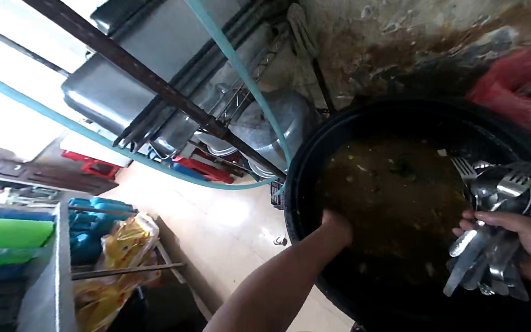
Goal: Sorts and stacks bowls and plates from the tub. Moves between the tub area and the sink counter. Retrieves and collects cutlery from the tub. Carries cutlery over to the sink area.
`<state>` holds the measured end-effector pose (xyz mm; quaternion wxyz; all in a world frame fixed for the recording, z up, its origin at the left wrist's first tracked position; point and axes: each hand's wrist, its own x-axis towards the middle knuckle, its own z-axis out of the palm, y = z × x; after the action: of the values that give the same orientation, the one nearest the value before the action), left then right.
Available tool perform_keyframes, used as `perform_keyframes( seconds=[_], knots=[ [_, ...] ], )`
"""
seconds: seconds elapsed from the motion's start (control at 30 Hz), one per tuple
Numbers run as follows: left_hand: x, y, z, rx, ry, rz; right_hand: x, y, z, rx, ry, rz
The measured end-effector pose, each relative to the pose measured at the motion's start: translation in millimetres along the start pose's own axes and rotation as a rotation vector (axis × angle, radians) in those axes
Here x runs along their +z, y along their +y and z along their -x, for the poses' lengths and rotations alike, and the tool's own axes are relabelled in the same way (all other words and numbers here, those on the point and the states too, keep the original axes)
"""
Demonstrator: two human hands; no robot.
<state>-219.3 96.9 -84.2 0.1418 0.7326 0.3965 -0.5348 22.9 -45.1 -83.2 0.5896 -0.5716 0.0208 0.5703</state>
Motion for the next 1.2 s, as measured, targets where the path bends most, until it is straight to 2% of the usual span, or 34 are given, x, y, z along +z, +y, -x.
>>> perform_keyframes(
  seconds=[0.13, 0.23, 0.37, 0.43, 0.63, 0.73, 0.87, 1.07, 1.2],
  knots=[
    [13, 7, 7, 0.083, -0.035, 0.04, 2, -1, 1, 0.021, 0.058, 0.025],
    [18, 3, 14, 0.133, -0.013, 0.125, 1, -1, 1, 0.001, -0.016, 0.006],
    [17, -5, 8, 0.055, 0.105, 0.26, -3, 1, 0, -0.02, -0.07, 0.039],
    [18, -6, 2, 0.068, 0.107, 0.289, -3, 1, -1, -0.039, -0.078, 0.041],
    [34, 28, 11, 0.195, 0.018, 0.218, 0, 0, 4, -0.038, -0.061, 0.03],
    [28, 35, 9, 0.237, -0.027, 0.197, 0, -2, 5, -0.025, -0.052, 0.034],
    [18, 18, -5, 0.319, -0.089, 0.27, 0, -3, 4, 0.019, -0.051, 0.005],
    [-13, -17, 4, 0.301, -0.031, 0.325, 0, -2, 3, 0.0, -0.062, 0.02],
    [-33, -21, 12, 0.327, 0.031, 0.508, -2, -1, 4, -0.004, -0.073, 0.007]
  ],
)
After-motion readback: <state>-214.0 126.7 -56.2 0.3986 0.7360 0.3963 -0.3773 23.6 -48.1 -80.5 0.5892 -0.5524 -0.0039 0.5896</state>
